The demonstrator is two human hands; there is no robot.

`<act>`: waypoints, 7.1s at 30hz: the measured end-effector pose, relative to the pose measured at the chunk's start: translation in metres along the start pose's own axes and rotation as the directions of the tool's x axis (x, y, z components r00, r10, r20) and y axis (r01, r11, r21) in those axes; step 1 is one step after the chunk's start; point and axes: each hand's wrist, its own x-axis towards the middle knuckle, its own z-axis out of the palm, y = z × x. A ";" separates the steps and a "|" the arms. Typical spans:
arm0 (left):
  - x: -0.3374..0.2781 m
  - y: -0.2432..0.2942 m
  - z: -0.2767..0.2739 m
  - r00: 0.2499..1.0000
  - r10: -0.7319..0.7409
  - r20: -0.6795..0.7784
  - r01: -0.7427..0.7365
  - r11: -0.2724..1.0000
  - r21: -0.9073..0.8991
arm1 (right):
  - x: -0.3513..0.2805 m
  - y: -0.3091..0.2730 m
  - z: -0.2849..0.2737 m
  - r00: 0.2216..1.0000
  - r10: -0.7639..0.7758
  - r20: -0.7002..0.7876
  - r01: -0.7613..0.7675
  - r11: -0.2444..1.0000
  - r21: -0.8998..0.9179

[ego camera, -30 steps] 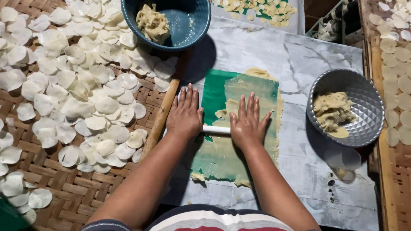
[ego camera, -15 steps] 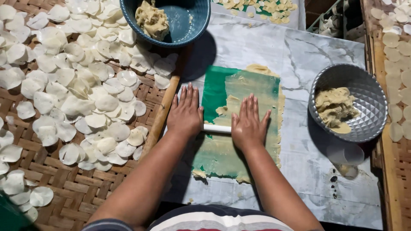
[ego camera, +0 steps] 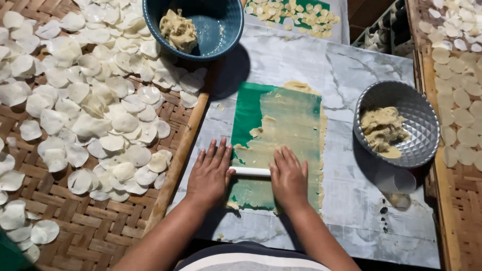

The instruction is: Rolling out dough into thin sheets using a small rolling tool on a mat

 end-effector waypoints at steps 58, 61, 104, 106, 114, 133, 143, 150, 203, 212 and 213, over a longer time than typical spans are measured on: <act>0.330 0.315 0.057 0.895 0.404 -0.187 -0.418 0.908 -0.041 | 0.152 0.345 -0.127 0.727 0.667 0.161 -0.059 -0.174 0.983; 0.318 0.314 0.037 0.910 0.409 -0.060 -0.409 0.912 0.023 | 0.142 0.332 -0.149 0.721 0.663 0.203 0.229 -0.504 0.833; 0.026 0.059 -0.033 0.963 -0.114 -0.244 -0.148 0.532 -0.834 | 0.030 -0.049 -0.069 0.944 0.330 -0.023 -0.078 0.289 0.954; 0.035 0.024 -0.033 0.946 -0.223 -0.233 -0.040 0.637 -0.770 | 0.017 -0.018 -0.053 0.965 0.232 -0.121 -0.010 0.493 0.870; 0.081 0.013 0.000 0.948 -0.314 -0.053 0.258 0.853 -0.453 | -0.025 -0.001 -0.025 0.966 -0.257 0.038 0.251 0.960 0.123; 0.101 -0.024 -0.059 0.998 -0.052 0.035 0.062 0.722 -0.689 | 0.006 0.017 -0.069 0.914 -0.407 0.004 0.403 0.904 -0.141; 0.102 -0.032 -0.027 0.997 -0.063 -0.033 0.063 0.998 -0.002 | 0.043 -0.016 -0.047 0.938 -0.342 -0.056 0.339 0.939 -0.053; 0.072 -0.022 -0.014 0.994 -0.087 -0.059 0.093 0.990 0.108 | 0.015 -0.016 -0.008 0.990 -0.142 0.014 0.142 0.968 -0.205; 0.040 -0.033 0.029 0.919 0.113 -0.379 -0.014 0.967 0.255 | -0.008 -0.019 0.005 0.993 -0.091 -0.070 0.076 0.978 -0.193; 0.023 -0.032 0.006 0.963 0.116 -0.241 -0.096 0.991 0.096 | -0.022 -0.029 -0.039 0.928 -0.276 -0.252 0.283 0.959 -0.011; 0.029 -0.032 -0.002 0.954 0.120 -0.273 -0.095 0.990 0.103 | -0.016 -0.025 -0.037 0.925 -0.298 -0.236 0.291 0.955 -0.063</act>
